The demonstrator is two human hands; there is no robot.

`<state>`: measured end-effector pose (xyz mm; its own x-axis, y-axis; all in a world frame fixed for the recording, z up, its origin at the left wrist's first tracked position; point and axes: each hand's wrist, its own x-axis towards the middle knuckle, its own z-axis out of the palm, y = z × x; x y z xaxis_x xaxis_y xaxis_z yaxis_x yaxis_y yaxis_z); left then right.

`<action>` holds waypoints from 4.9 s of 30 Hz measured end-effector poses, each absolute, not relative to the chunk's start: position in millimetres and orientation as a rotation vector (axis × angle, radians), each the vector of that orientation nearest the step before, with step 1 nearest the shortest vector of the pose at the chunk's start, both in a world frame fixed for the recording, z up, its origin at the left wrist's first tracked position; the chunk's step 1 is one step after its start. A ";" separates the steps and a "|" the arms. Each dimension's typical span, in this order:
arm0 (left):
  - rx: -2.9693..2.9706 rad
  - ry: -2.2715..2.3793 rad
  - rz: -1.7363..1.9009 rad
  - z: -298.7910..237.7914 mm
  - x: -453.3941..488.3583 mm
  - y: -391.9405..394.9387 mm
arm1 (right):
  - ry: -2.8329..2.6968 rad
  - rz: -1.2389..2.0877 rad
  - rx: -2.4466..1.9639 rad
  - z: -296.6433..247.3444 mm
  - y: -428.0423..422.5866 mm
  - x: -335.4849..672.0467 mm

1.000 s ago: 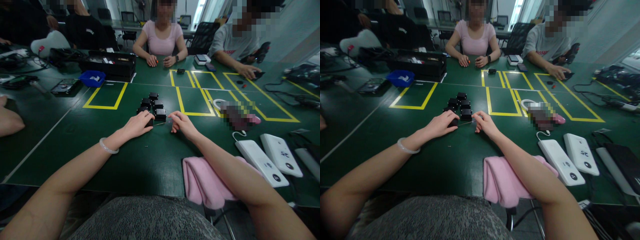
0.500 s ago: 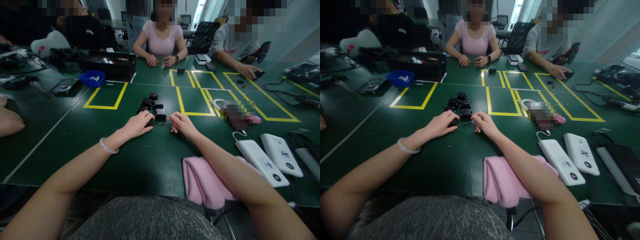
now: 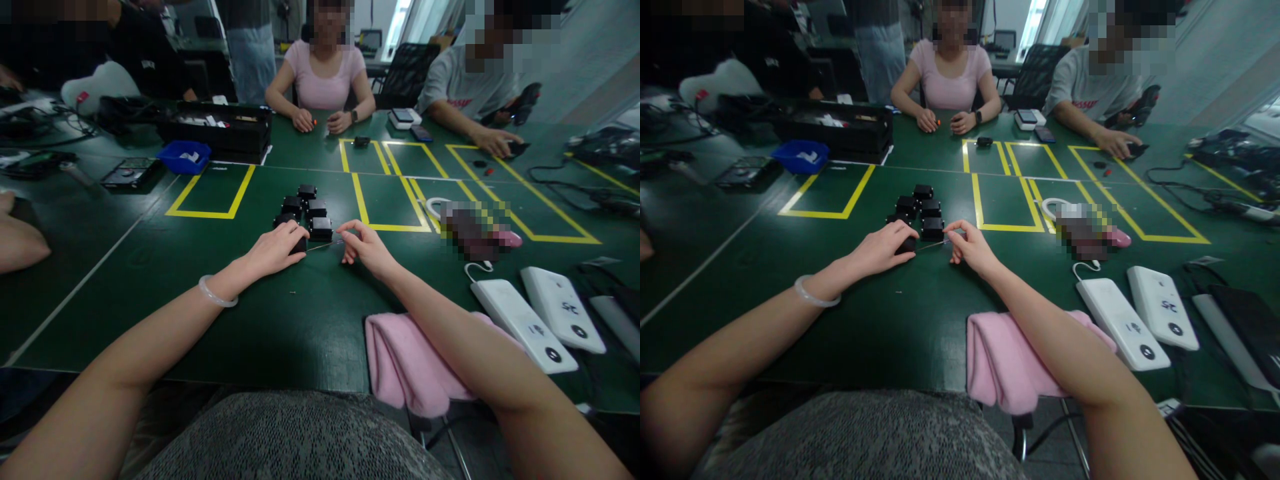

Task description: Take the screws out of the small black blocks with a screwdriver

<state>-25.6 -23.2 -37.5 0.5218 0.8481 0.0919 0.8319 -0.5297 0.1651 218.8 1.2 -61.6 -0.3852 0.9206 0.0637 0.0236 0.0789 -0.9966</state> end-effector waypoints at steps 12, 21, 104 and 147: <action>2.655 1.459 0.257 -37.6 -25.9 -22.8 | -1.542 1.435 -0.972 -60.8 0.8 219.1; 2.668 1.450 0.263 -39.4 -26.6 -21.9 | -1.524 1.460 -0.982 -62.9 2.0 219.1; 2.573 1.410 0.230 -43.9 -34.1 -22.5 | -1.470 1.346 -0.989 -68.2 -8.9 204.6; 2.613 1.427 0.215 -41.0 -23.9 -20.0 | -1.499 1.337 -1.024 -66.1 -4.2 213.0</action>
<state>-23.9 -20.0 -41.0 0.5352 0.8432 0.0509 0.8208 -0.5333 0.2047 213.0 -4.2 -66.1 -0.2952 0.9524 0.0761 0.0332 0.0898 -0.9954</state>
